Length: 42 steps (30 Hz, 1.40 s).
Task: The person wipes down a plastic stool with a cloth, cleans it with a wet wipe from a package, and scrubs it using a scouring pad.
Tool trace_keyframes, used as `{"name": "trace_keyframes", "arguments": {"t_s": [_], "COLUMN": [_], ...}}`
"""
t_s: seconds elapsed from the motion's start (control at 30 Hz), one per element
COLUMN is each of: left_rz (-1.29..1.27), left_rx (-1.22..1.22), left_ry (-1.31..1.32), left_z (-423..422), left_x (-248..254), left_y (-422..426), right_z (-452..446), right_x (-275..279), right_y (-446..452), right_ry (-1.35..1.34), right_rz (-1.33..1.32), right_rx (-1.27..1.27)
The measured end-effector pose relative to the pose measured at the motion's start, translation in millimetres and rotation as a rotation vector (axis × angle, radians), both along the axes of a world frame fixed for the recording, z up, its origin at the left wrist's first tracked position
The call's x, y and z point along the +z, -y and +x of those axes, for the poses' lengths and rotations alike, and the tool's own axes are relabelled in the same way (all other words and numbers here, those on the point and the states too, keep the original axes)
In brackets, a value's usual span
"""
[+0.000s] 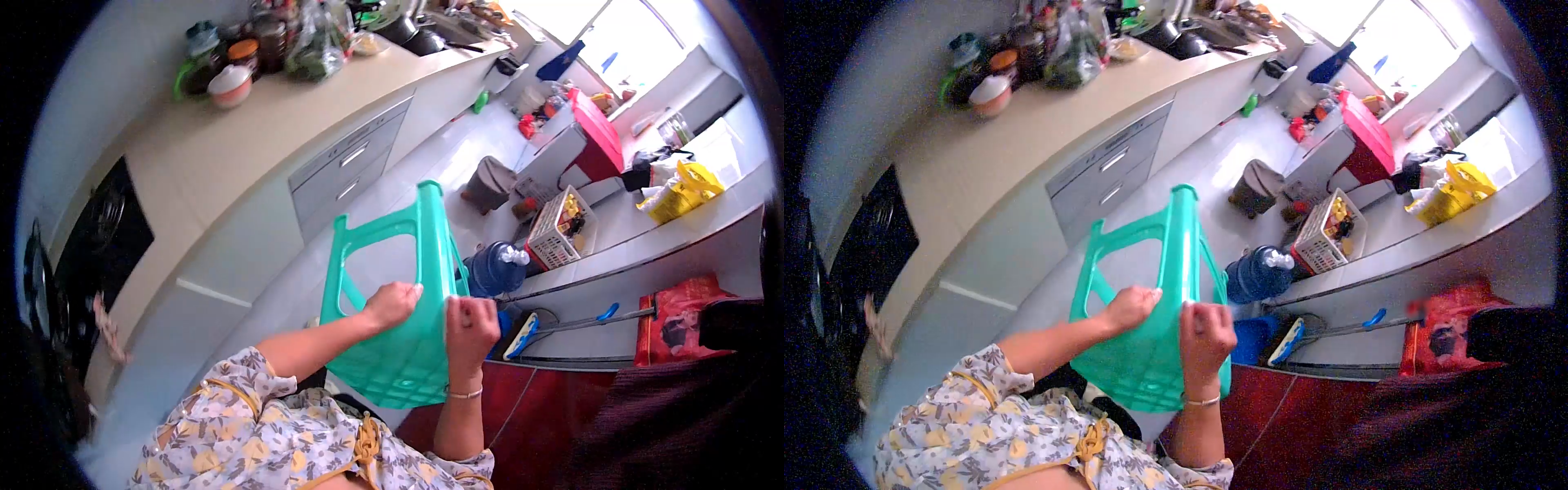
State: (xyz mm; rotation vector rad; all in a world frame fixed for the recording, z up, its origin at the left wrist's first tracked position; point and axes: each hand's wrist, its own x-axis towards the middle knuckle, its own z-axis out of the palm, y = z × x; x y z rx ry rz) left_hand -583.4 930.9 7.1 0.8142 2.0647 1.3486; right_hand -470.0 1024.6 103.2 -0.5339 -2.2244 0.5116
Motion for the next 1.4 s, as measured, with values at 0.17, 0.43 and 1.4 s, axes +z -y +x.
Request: {"name": "trace_keyframes", "arguments": {"t_s": [0.17, 0.43, 1.4], "left_rz": [-0.009, 0.097, 0.167], "left_rx": [-0.186, -0.457, -0.452], "left_ry": [-0.121, -0.577, -1.296], "left_z": [-92.7, -197.3, -496.9], "left_x": [34.8, 76.9, 329.2], "left_y": [-16.9, -61.7, -336.8], "right_z": [-83.7, -198.0, -497.7], "right_x": [7.0, 33.1, 242.6], "right_y": [-0.1, -116.6, -511.3], "right_ry": [0.1, 0.046, -0.483], "right_rz": [0.065, 0.157, 0.402], "right_rx": [0.223, -0.072, 0.253]}}
